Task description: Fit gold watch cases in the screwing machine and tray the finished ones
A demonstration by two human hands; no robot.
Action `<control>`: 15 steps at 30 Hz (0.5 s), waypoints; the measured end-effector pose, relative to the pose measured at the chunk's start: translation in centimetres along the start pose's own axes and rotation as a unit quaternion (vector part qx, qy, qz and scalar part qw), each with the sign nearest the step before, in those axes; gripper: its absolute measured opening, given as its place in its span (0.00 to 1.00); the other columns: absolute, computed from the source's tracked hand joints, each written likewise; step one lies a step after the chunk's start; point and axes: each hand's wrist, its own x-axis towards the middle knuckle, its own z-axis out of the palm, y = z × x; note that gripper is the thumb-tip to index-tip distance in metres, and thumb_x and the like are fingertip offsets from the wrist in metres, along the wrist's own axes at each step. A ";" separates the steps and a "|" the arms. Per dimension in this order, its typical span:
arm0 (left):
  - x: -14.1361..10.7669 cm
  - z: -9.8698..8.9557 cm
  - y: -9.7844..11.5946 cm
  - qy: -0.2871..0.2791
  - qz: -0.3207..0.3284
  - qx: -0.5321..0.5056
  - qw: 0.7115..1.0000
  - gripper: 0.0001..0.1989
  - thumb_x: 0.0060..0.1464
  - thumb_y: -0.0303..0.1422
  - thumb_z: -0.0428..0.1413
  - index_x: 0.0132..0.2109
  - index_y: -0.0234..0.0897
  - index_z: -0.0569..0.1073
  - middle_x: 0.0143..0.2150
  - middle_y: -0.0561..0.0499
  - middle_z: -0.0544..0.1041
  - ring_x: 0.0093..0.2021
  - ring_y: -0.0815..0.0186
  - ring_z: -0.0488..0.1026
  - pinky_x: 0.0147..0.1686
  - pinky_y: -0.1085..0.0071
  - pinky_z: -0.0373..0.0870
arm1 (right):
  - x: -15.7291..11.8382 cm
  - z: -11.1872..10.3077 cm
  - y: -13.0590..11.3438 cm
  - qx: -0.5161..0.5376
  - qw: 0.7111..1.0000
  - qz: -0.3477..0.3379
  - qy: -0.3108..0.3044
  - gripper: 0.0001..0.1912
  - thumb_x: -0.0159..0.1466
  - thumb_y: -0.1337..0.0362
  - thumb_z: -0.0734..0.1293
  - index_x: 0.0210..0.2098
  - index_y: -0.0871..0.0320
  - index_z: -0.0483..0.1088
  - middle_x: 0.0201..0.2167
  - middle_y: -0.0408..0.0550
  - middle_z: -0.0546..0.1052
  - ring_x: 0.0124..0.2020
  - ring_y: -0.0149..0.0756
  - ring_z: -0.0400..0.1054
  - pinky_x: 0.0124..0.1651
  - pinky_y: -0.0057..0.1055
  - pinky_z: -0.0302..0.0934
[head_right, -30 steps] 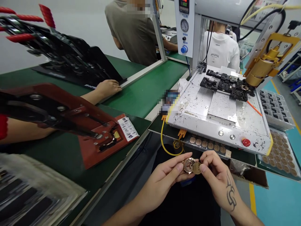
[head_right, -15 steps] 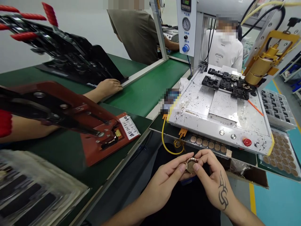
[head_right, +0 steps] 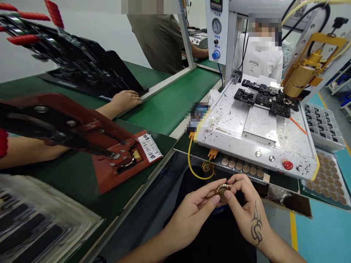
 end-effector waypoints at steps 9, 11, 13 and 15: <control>0.0 -0.8 -0.8 0.027 0.068 0.187 0.980 0.22 0.73 0.38 0.56 0.69 0.40 0.76 0.61 0.40 0.84 0.59 0.52 0.83 0.61 0.60 0.78 | -0.3 0.7 1.6 -0.083 0.993 -0.053 0.058 0.04 0.74 0.60 0.70 0.45 0.51 0.72 0.45 0.51 0.73 0.44 0.44 0.71 0.45 0.38 0.69; 0.2 -1.3 -0.1 0.002 0.070 0.224 0.972 0.25 0.74 0.36 0.54 0.73 0.40 0.70 0.61 0.40 0.84 0.58 0.53 0.83 0.61 0.60 0.77 | 0.0 0.6 1.6 -0.105 0.992 -0.074 0.015 0.07 0.76 0.60 0.68 0.52 0.50 0.74 0.47 0.53 0.74 0.46 0.46 0.71 0.49 0.40 0.69; 0.4 -1.6 0.6 -0.003 0.070 0.241 0.968 0.27 0.74 0.35 0.55 0.75 0.42 0.65 0.62 0.41 0.83 0.59 0.54 0.82 0.61 0.60 0.76 | 0.5 0.5 1.4 -0.109 0.989 -0.100 -0.017 0.07 0.76 0.60 0.67 0.50 0.50 0.77 0.47 0.53 0.76 0.47 0.46 0.72 0.51 0.40 0.69; 0.5 -1.8 1.1 0.026 0.074 0.210 0.975 0.27 0.72 0.35 0.57 0.74 0.42 0.66 0.64 0.40 0.81 0.59 0.54 0.82 0.61 0.61 0.77 | 0.9 0.6 1.2 -0.074 0.994 -0.086 -0.007 0.07 0.76 0.57 0.68 0.43 0.51 0.77 0.40 0.50 0.76 0.40 0.42 0.71 0.44 0.37 0.68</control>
